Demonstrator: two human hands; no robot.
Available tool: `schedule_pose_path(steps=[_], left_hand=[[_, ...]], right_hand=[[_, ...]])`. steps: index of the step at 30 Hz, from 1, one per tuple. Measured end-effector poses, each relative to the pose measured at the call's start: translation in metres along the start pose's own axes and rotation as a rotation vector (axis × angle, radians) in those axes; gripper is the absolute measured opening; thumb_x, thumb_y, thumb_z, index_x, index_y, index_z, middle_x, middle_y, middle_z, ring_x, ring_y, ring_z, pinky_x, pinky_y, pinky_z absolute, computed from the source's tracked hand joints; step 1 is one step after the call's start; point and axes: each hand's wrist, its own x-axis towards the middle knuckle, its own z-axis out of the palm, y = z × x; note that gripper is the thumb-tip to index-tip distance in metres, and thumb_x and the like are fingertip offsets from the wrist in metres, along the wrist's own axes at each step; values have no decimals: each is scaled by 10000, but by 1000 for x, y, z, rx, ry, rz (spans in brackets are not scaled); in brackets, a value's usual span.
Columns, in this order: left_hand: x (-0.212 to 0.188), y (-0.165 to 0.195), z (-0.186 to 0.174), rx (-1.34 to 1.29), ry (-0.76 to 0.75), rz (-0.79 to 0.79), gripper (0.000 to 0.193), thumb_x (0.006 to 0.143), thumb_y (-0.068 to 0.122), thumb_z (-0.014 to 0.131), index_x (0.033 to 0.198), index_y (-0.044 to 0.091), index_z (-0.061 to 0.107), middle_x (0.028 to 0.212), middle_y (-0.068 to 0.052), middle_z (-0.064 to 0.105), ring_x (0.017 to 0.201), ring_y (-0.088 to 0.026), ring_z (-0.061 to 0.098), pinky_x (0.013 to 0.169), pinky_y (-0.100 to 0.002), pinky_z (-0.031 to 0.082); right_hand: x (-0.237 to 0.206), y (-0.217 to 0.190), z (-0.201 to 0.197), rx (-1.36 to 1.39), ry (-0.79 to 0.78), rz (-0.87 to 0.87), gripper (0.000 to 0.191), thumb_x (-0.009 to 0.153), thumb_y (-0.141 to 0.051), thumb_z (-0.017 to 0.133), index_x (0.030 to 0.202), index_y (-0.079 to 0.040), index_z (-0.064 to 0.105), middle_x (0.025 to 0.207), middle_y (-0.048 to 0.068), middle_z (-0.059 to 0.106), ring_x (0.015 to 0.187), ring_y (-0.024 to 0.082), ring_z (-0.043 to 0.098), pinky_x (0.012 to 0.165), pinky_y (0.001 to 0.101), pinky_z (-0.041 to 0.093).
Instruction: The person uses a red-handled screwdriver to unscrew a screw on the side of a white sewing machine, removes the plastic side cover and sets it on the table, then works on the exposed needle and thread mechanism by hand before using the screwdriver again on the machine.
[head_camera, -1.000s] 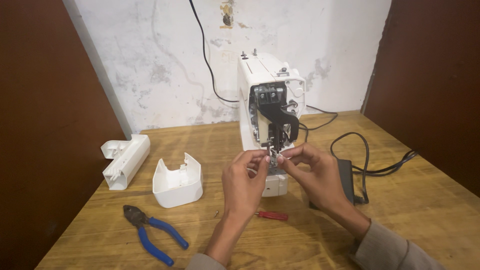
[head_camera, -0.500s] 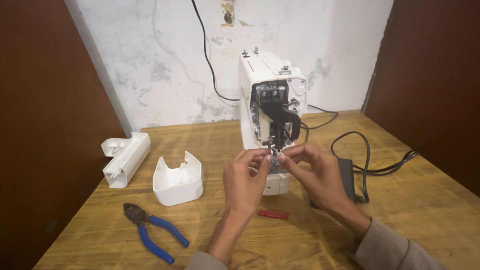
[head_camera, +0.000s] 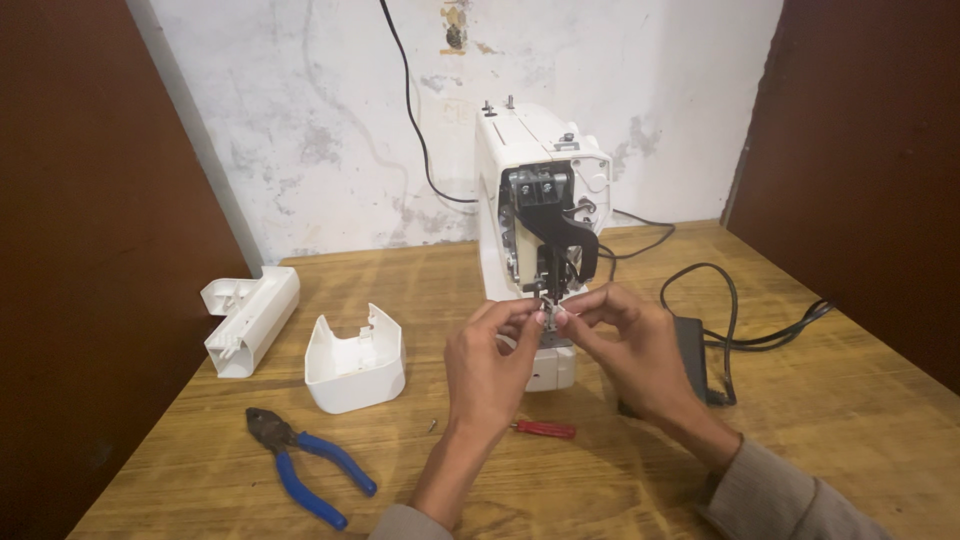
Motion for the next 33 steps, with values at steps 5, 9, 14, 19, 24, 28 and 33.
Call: schedule_pose_path(steps=[5,9,14,19,24,28,33], left_hand=[[-1,1,0,7,-11,4,177,881,147,749,1035,69,790,883,-64,772,713,-132,726,555,-282,539],[-2,2,-2,-18,-30,-10,193,889,156,740,1059,74,781,902,-59,769,728,-129,730,549,-282,535],[-2,3,-2,-9,-45,-33,192,891,159,737,1059,81,786,896,-51,771,747,-121,729,560,-278,532],[-1,3,-2,-13,-40,-18,180,898,149,728,1053,75,783,915,-46,772,735,-127,722,554,-287,531],[0,4,-3,24,-4,23,193,899,143,717,1084,104,758,886,-44,755,724,-136,723,561,-299,540],[-3,7,-6,130,-19,62,190,925,166,702,1102,171,770,866,-42,717,701,-172,712,583,-317,548],[-4,11,-10,174,-6,89,188,941,175,677,1103,198,771,891,-34,706,716,-189,721,593,-341,539]], right_hand=[[1,7,0,0,24,-47,172,858,-76,779,996,20,749,954,91,780,866,143,755,743,281,622],[2,12,-1,108,-9,-8,169,867,-89,765,1004,8,743,955,90,794,888,132,774,775,271,642],[2,13,-2,51,-3,13,168,859,-98,779,993,1,758,943,85,802,869,123,765,752,267,626],[1,7,-1,46,4,16,172,862,-125,782,992,-14,767,932,70,806,850,113,762,740,260,617],[-1,-1,-1,-210,75,-133,175,853,-160,801,976,-41,768,898,56,795,787,110,763,695,263,578],[-1,-7,-2,-230,63,-162,167,868,-169,792,956,-33,751,872,54,795,771,112,780,674,266,582],[1,-11,-2,-171,32,-150,177,868,-166,779,964,-20,749,900,58,792,798,122,784,666,266,618]])
